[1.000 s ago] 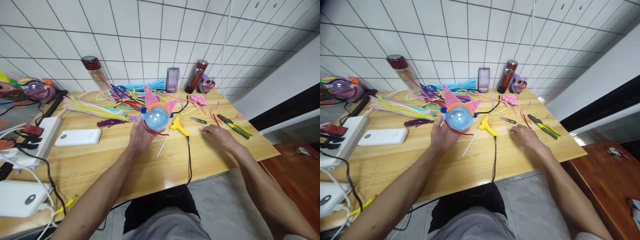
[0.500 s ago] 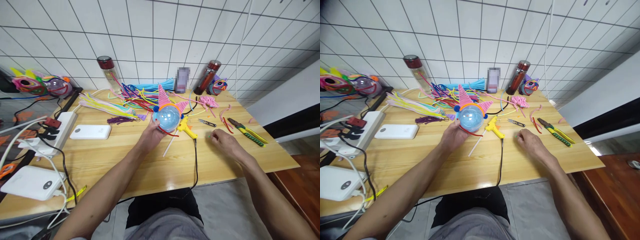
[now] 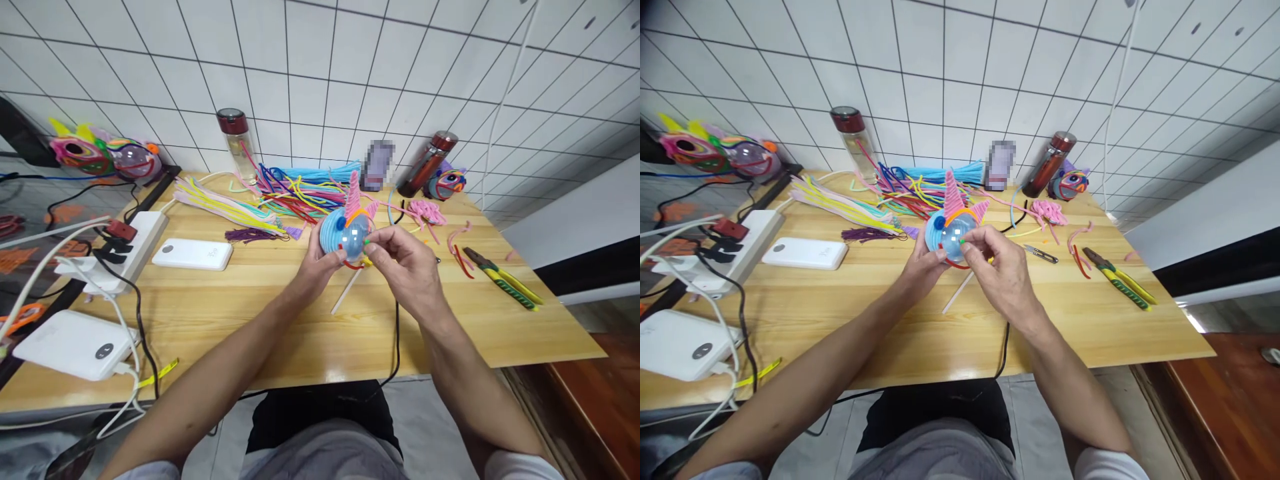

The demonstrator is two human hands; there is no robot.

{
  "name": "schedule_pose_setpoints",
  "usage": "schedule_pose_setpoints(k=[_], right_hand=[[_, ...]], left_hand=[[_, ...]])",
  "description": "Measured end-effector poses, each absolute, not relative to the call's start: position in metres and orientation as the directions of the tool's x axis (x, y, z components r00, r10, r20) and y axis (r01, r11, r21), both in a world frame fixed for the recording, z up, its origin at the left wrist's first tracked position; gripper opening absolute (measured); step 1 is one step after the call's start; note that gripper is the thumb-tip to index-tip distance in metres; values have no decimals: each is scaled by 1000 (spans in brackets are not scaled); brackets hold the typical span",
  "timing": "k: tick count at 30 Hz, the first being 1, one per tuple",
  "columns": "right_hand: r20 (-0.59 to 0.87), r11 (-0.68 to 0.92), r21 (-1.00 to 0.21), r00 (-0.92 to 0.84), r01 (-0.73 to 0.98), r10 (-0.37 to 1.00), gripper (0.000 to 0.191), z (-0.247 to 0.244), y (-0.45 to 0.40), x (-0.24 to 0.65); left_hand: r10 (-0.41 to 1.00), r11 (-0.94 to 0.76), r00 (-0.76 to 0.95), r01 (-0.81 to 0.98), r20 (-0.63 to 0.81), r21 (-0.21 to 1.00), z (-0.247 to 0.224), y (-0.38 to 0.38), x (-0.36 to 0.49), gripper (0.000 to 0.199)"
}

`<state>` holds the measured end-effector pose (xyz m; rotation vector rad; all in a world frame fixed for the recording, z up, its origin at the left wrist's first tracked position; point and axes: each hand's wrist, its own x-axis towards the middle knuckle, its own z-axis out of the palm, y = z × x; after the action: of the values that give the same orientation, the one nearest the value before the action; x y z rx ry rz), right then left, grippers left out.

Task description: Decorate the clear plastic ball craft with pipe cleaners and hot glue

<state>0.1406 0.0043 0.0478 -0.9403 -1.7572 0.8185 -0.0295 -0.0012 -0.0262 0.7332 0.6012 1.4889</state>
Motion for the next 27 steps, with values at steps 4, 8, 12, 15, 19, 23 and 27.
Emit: schedule_pose_setpoints(k=[4, 8, 12, 15, 19, 23, 27], right_hand=[[444, 481, -861, -217, 165, 869, 15, 50, 17, 134], [458, 499, -848, -226, 179, 860, 16, 51, 25, 131], [471, 505, -842, -198, 191, 860, 12, 47, 26, 129], [478, 508, -839, -178, 197, 860, 7, 42, 26, 128], [489, 525, -815, -196, 244, 850, 2, 41, 30, 131], [524, 585, -742, -263, 326, 810, 8, 47, 35, 136], [569, 663, -624, -342, 413, 748, 10, 54, 38, 139]], left_hand=[[994, -56, 34, -658, 103, 751, -30, 0, -29, 85], [992, -73, 24, -664, 120, 744, -32, 1, -29, 80], [986, -136, -14, -634, 165, 761, -35, 3, -28, 81], [977, -202, -62, -596, 206, 777, -38, 4, -28, 84], [970, -238, -94, -548, 223, 802, -40, 5, -26, 88], [972, -231, -81, -521, 222, 821, -40, 5, -26, 92], [971, -227, -41, -451, 234, 863, -40, 6, -28, 101]])
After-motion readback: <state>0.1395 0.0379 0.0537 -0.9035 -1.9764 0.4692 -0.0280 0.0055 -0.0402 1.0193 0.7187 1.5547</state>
